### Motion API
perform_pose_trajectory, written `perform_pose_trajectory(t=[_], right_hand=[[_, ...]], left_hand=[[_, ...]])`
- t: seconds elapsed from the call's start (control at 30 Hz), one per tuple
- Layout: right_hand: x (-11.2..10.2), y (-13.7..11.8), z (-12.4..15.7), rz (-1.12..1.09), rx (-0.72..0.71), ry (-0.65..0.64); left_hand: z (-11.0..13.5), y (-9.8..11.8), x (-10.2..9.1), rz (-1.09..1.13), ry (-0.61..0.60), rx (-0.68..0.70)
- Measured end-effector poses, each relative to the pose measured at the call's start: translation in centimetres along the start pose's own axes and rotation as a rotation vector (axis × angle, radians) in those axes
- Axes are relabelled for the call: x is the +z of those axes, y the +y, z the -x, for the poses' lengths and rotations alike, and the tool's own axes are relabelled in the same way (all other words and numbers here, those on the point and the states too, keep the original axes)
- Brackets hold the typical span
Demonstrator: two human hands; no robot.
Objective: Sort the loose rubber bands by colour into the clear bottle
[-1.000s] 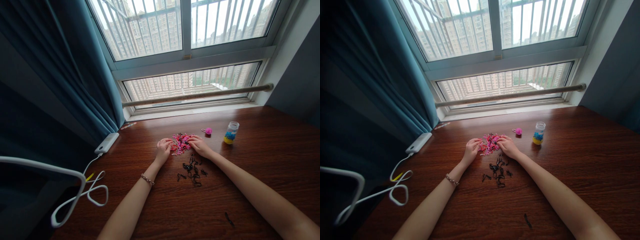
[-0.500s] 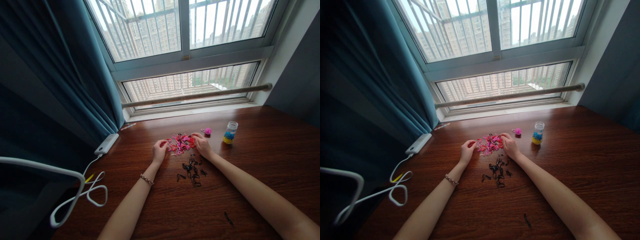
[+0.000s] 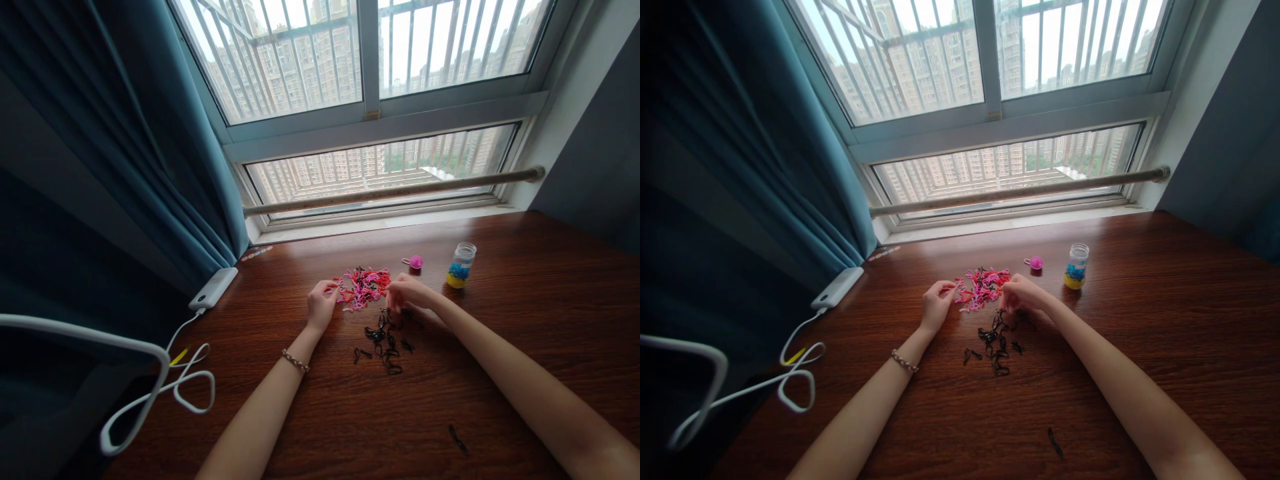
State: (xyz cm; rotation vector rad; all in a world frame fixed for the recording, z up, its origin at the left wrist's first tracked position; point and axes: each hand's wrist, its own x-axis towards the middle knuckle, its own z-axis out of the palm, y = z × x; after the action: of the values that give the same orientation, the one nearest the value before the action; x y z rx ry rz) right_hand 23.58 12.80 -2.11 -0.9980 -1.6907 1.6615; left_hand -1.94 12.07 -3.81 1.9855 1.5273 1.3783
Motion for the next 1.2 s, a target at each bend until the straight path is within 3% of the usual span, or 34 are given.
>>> perform_pose_trajectory(t=[0.07, 0.2, 0.3, 0.4, 0.5, 0.67, 0.83, 0.9, 1.07, 1.2], right_hand=[[-0.1, -0.1, 0.2, 0.037, 0.009, -0.072], [-0.2, 0.4, -0.2, 0.204, -0.196, 0.239], [-0.2, 0.9, -0.7, 0.454, -0.407, 0.388], [0.1, 1.4, -0.9, 0.685, -0.555, 0.341], [0.3, 1.8, -1.1, 0.81, -0.59, 0.294], [0.3, 2.3, -1.3, 0.886, -0.57, 0.293], [0.5, 2.3, -1.2, 0.991, -0.551, 0.24], [0.6, 2.2, -1.1, 1.032, -0.541, 0.222], [0.9, 1.8, -0.9, 1.069, -0.538, 0.235], [1.0, 1.7, -0.8, 1.062, -0.537, 0.267]], left_hand=[[0.1, 0.6, -0.1, -0.009, -0.026, 0.036], [0.6, 2.3, -0.1, 0.059, -0.143, 0.106], [1.6, 4.0, 0.5, 0.151, -0.343, 0.194], [2.8, 5.5, 1.2, 0.175, -0.57, 0.326], [3.6, 6.3, 1.6, 0.136, -0.678, 0.427], [3.0, 5.5, 1.3, 0.028, -0.596, 0.457], [0.9, 3.0, 0.2, -0.148, -0.221, 0.281], [0.3, 2.0, 0.0, -0.21, -0.164, 0.223], [-0.1, 1.0, 0.4, -0.275, -0.329, 0.103], [0.1, 1.1, 0.6, -0.269, -0.44, 0.102]])
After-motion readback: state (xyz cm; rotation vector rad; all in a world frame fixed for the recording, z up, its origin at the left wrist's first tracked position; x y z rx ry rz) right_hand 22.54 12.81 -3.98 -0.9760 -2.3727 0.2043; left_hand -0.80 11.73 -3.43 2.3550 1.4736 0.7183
